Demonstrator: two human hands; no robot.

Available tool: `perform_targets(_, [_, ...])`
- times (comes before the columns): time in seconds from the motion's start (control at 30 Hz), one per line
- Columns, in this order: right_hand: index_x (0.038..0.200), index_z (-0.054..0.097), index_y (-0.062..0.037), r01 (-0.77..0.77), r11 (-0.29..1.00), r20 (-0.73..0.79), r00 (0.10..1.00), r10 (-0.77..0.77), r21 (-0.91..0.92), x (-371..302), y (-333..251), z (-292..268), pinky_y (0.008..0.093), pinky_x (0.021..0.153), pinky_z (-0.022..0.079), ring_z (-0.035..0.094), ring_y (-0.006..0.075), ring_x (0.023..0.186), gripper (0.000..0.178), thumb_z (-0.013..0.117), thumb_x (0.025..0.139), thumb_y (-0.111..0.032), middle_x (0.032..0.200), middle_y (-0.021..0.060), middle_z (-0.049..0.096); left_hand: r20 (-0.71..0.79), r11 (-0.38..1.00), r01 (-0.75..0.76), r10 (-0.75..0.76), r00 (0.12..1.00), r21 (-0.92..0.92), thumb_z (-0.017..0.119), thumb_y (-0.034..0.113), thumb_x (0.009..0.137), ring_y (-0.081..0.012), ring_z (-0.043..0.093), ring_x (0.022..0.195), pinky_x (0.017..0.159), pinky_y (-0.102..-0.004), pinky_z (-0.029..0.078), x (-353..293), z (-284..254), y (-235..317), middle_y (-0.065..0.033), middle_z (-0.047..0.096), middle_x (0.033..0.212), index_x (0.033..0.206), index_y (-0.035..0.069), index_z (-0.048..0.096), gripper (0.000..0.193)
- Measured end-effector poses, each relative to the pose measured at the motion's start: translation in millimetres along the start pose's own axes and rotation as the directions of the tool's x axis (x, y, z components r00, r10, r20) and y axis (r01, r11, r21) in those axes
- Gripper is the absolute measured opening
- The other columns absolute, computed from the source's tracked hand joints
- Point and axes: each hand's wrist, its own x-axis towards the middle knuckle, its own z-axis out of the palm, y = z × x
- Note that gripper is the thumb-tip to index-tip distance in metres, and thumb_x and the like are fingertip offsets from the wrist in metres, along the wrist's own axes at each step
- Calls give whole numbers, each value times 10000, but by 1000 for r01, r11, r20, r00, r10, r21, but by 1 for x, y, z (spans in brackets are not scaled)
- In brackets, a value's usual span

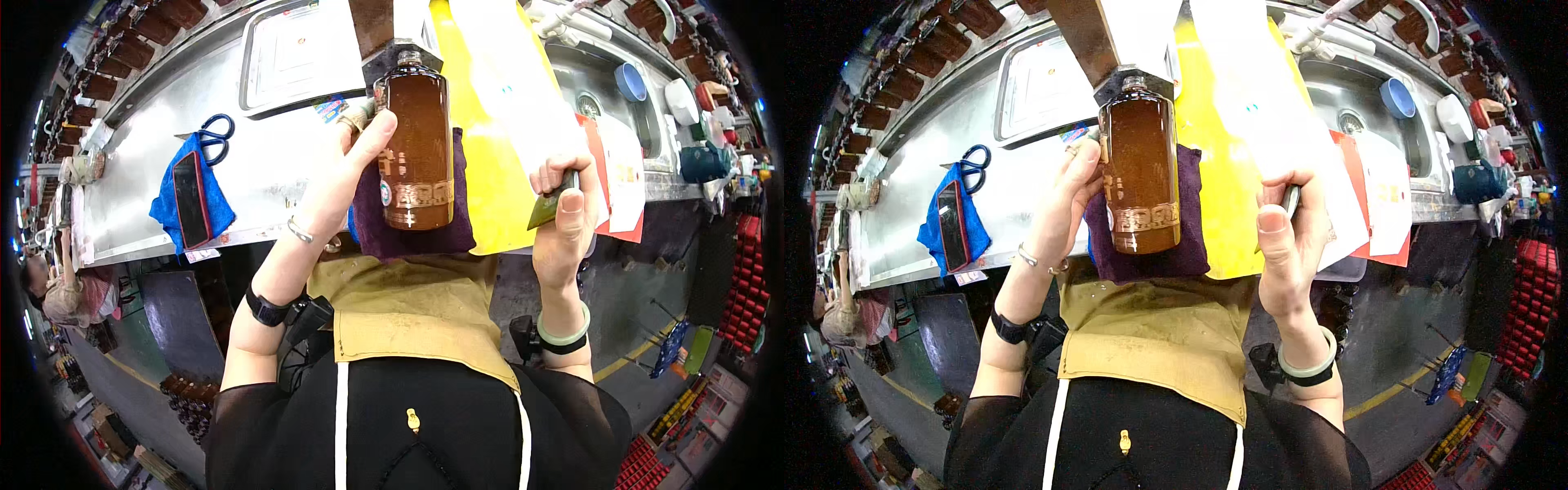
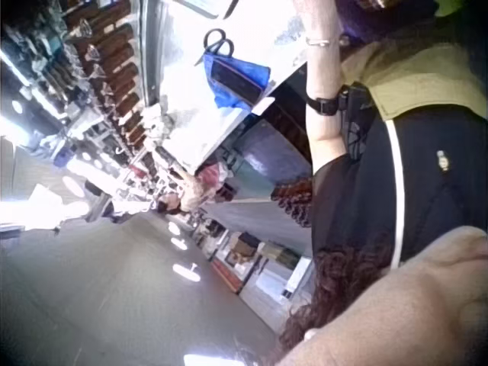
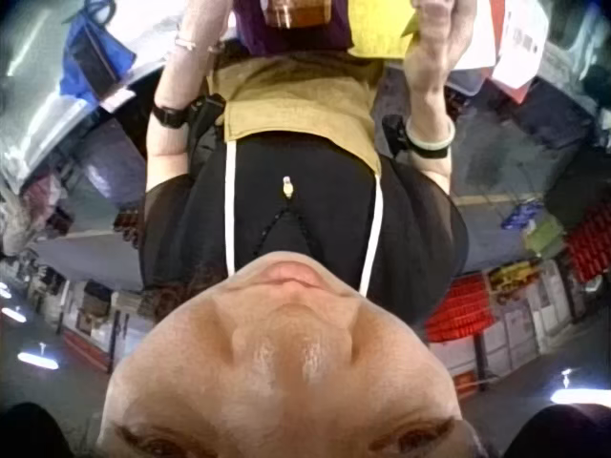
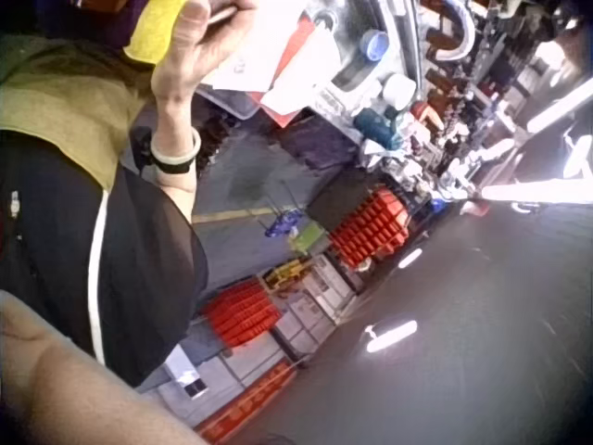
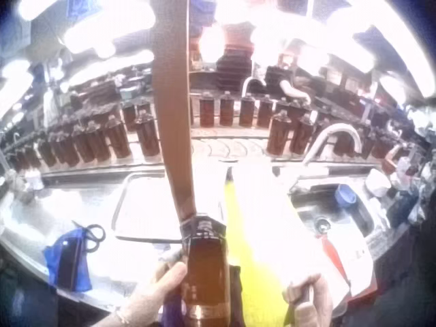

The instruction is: The recorder is applying labels to brown plastic bottles in an industrial setting.

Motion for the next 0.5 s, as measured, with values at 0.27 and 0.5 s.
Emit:
perform_targets(0.27, [785, 488, -81, 246, 956, 93, 968, -233, -159, 78, -31, 13, 214, 585, 315, 372, 32, 645, 396, 746, 1020, -269, 725, -72, 416, 202, 833, 323, -257, 945, -450, 617, 324, 1069, -201, 708, 1165, 988, -363, 584, -14, 9, 1, -129, 716, 1296, 1399, -4, 591, 466])
perform_targets(0.5, [992, 697, -42, 311, 859, 460, 882, -101, -406, 107, -23, 9, 296, 732, 454, 541, 111, 771, 246, 708, 1023, -285, 814, 14, 591, 367, 857, 325, -175, 914, -401, 704, 319, 1002, -232, 695, 1160, 1032, -395, 555, -35, 35, 25, -158, 689, 1310, 1410, -38, 555, 562])
